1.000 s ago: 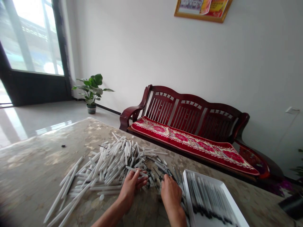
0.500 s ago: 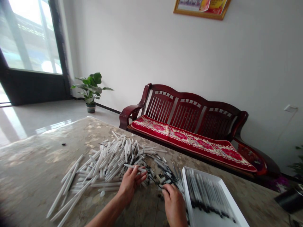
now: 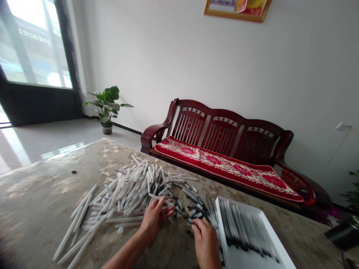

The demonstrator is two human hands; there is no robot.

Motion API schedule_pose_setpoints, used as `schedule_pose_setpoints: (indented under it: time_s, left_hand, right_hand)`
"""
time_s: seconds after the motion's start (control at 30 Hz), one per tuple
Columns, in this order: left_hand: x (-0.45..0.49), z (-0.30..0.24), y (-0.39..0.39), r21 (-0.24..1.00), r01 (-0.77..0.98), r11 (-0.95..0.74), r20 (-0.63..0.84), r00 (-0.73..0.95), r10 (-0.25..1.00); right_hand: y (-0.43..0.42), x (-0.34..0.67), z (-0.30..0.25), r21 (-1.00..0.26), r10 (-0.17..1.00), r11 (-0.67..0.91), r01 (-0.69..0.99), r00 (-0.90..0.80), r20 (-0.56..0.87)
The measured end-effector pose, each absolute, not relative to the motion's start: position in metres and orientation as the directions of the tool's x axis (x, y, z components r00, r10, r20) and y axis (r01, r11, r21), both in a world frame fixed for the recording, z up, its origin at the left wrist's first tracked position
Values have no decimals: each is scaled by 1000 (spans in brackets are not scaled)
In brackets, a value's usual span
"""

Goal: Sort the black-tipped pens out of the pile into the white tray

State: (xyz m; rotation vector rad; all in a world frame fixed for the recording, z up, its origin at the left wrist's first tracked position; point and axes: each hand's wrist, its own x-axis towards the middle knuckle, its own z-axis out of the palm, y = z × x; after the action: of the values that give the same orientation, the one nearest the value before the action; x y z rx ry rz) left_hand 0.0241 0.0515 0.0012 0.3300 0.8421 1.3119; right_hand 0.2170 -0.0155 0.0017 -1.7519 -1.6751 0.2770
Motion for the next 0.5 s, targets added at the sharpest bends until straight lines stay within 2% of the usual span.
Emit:
schedule_pose_setpoints:
  time_s: [0.17, 0.23, 0.33, 0.43, 0.5]
  left_hand:
    - [26, -2, 49, 709, -649, 277, -294, 84, 952]
    - [29, -2, 45, 727, -615, 306, -281, 141, 949]
    - [35, -2, 40, 707, -591, 389, -310, 236, 921]
    - [38, -1, 37, 661, -600, 450, -334, 302, 893]
    - [38, -1, 35, 642, -601, 476, -324, 350, 879]
  right_hand:
    - [-18, 213, 9, -522, 918, 127, 844, 99, 384]
    - [-19, 209, 14, -531, 916, 159, 832, 77, 395]
    - [-19, 199, 21, -676, 947, 152, 721, 88, 308]
    - [-15, 190, 29, -890, 990, 34, 455, 105, 91]
    - [-11, 186, 35, -954, 996, -36, 296, 87, -11]
